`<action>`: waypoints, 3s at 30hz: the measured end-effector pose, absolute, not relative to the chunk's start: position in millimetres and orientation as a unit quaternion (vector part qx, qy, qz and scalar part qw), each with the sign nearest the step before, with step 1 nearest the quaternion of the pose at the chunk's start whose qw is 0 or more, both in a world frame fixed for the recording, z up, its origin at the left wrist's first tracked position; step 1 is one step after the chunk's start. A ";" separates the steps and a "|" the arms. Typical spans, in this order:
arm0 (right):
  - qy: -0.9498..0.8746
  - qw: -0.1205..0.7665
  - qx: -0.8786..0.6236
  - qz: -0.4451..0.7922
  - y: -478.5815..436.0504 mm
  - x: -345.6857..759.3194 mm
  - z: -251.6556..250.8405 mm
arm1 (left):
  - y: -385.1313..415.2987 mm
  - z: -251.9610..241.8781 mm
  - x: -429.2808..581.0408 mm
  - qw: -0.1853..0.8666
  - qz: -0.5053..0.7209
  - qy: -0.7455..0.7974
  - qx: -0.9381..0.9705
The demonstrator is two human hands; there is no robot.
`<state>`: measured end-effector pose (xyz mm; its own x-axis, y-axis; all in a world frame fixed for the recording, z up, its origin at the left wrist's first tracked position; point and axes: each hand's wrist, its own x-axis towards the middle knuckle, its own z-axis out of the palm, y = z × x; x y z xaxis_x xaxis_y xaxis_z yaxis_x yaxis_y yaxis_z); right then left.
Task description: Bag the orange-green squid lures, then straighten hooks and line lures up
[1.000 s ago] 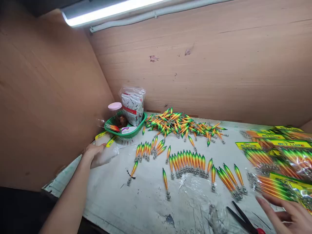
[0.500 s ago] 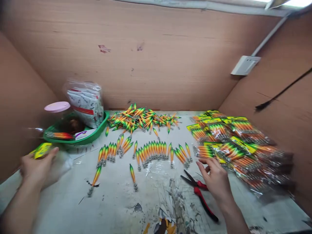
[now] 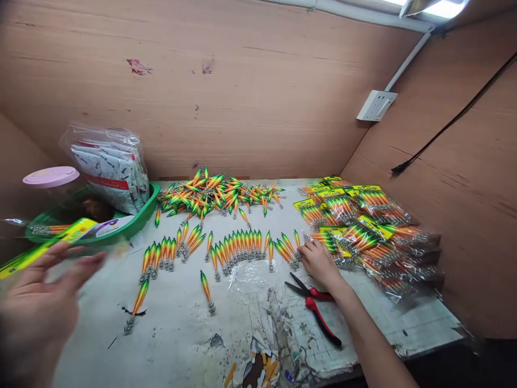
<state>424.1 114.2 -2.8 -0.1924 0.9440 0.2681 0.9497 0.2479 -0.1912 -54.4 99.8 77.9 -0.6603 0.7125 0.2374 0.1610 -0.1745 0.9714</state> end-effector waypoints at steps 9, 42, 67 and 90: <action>-0.747 0.331 -0.574 0.052 81.8 396.6 35.8 | 85.0 73.6 43.3 0.593 0.574 0.491 0.280; -0.834 0.361 -0.411 -0.071 19.7 242.9 52.8 | 45.6 63.4 86.9 0.735 0.521 0.414 0.132; -0.812 0.183 -0.542 -0.117 90.0 409.4 19.0 | 47.8 62.6 96.9 0.748 0.545 0.371 -0.076; -0.909 0.249 -0.328 0.068 24.5 280.3 114.4 | 46.4 63.1 102.0 0.759 0.531 0.377 -0.029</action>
